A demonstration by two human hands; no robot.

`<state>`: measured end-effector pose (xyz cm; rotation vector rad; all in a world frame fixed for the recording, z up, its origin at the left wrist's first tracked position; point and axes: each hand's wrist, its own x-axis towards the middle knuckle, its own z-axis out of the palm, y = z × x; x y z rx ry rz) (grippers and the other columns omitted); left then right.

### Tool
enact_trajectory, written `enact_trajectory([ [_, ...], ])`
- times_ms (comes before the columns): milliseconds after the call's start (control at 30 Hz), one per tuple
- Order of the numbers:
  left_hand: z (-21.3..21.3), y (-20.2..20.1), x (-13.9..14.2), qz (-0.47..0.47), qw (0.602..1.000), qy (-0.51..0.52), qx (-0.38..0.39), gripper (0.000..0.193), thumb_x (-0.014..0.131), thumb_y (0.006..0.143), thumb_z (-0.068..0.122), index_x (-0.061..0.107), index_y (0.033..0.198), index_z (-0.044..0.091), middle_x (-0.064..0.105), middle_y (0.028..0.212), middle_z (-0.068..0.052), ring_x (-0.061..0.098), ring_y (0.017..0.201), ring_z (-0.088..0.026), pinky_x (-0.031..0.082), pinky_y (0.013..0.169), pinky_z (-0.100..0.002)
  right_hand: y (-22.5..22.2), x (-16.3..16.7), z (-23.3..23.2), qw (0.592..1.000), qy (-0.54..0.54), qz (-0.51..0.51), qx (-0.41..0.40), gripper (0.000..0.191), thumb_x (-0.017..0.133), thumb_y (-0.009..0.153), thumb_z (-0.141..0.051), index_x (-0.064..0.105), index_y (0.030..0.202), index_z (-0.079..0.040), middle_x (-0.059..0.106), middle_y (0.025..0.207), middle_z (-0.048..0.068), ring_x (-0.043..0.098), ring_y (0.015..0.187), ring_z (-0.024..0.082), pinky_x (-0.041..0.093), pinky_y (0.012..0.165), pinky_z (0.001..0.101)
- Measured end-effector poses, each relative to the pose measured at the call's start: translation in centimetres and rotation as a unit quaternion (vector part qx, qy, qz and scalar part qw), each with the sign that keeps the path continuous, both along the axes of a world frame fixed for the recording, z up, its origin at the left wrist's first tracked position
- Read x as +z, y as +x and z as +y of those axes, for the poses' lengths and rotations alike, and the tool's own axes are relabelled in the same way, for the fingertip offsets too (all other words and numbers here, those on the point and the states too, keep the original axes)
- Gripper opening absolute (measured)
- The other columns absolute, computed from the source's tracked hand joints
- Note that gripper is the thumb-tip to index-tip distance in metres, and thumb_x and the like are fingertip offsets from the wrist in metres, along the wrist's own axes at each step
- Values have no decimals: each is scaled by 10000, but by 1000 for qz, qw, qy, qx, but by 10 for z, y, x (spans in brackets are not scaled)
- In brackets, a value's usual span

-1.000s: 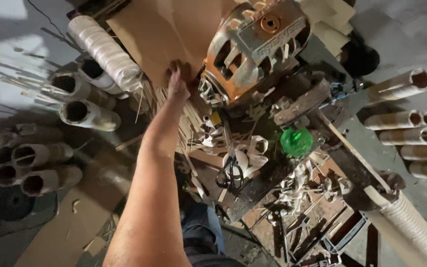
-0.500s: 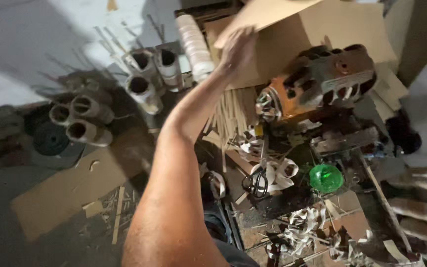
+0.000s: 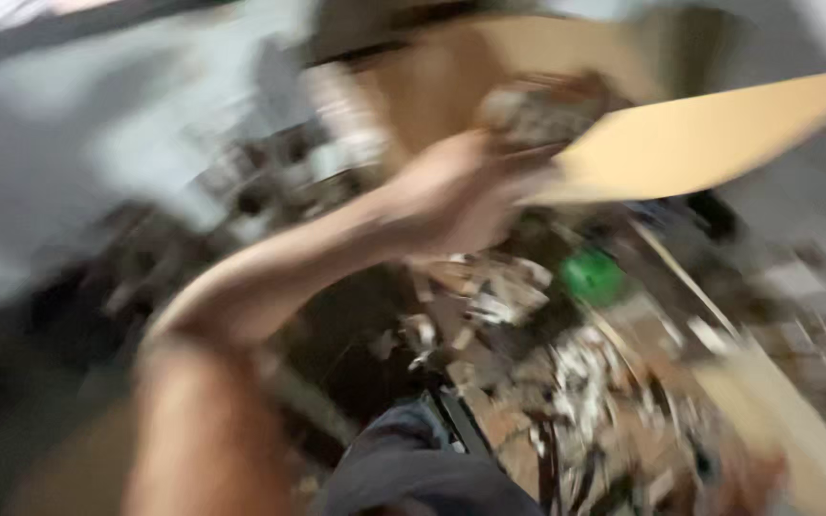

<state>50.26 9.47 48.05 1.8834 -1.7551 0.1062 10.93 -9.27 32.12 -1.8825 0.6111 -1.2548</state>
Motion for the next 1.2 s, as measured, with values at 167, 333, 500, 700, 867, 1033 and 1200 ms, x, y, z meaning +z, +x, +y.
enact_trajectory([
  [167, 5, -81, 1, 163, 969, 78, -169, 386, 563, 928, 45, 655, 1303, 29, 746, 1177, -177, 750, 1033, -303, 584, 892, -395, -63, -28, -23, 991, 2, -90, 101, 797, 617, 1002, -319, 262, 1675, -81, 317, 1723, 120, 285, 1607, 264, 252, 1325, 449],
  [333, -55, -117, -65, 197, 941, 132, -240, 321, 594, 953, 81, 692, 1256, 48, 734, 1241, -201, 729, 1102, -333, 559, 917, -389, -64, -104, -14, 951, 274, -141, 32, 634, 573, 1034, -339, 400, 1584, -76, 528, 1536, 99, 497, 1391, 199, 398, 1160, 340],
  [500, -134, -140, -127, 234, 892, 346, -170, 347, 590, 952, 242, 698, 1276, 178, 758, 1222, -85, 754, 1049, -236, 595, 917, -382, -101, -170, 7, 863, 401, -279, -133, 243, 668, 1039, -185, 628, 1211, -17, 618, 1024, -2, 558, 912, 98, 451, 764, 273],
  [700, -253, -211, -195, -26, 899, 98, -426, 819, 820, 694, 480, 583, 1413, 168, 655, 1159, -128, 607, 1097, -307, 420, 1039, -509, -134, -220, -32, 875, 285, -241, -308, 146, 591, 1071, -189, 623, 1009, -61, 575, 873, -62, 509, 778, 39, 428, 658, 229],
  [867, -302, -288, -243, -125, 883, 170, -418, 1120, 859, 619, 652, 396, 1531, 196, 580, 1160, -219, 582, 1095, -375, 411, 959, -556, -152, -225, -73, 831, 243, -163, -473, 225, 641, 1019, -217, 665, 1163, -46, 643, 910, -46, 557, 781, 48, 467, 669, 225],
  [1033, -340, -316, -262, -190, 873, 187, -409, 1064, 861, 661, 562, 393, 1552, 216, 584, 1162, -215, 603, 1035, -355, 450, 931, -511, -164, -207, -109, 839, 142, -122, -510, 231, 686, 1076, -185, 707, 1186, 17, 682, 1011, 46, 617, 915, 145, 498, 812, 320],
  [1200, -317, -274, -316, -142, 890, 39, -431, 557, 760, 908, 259, 602, 1414, 85, 618, 1048, -97, 634, 983, -280, 503, 853, -437, -128, -176, -66, 781, 128, 80, -606, 418, 728, 957, -173, 638, 1322, 8, 713, 1083, 196, 694, 966, 332, 539, 842, 430],
])
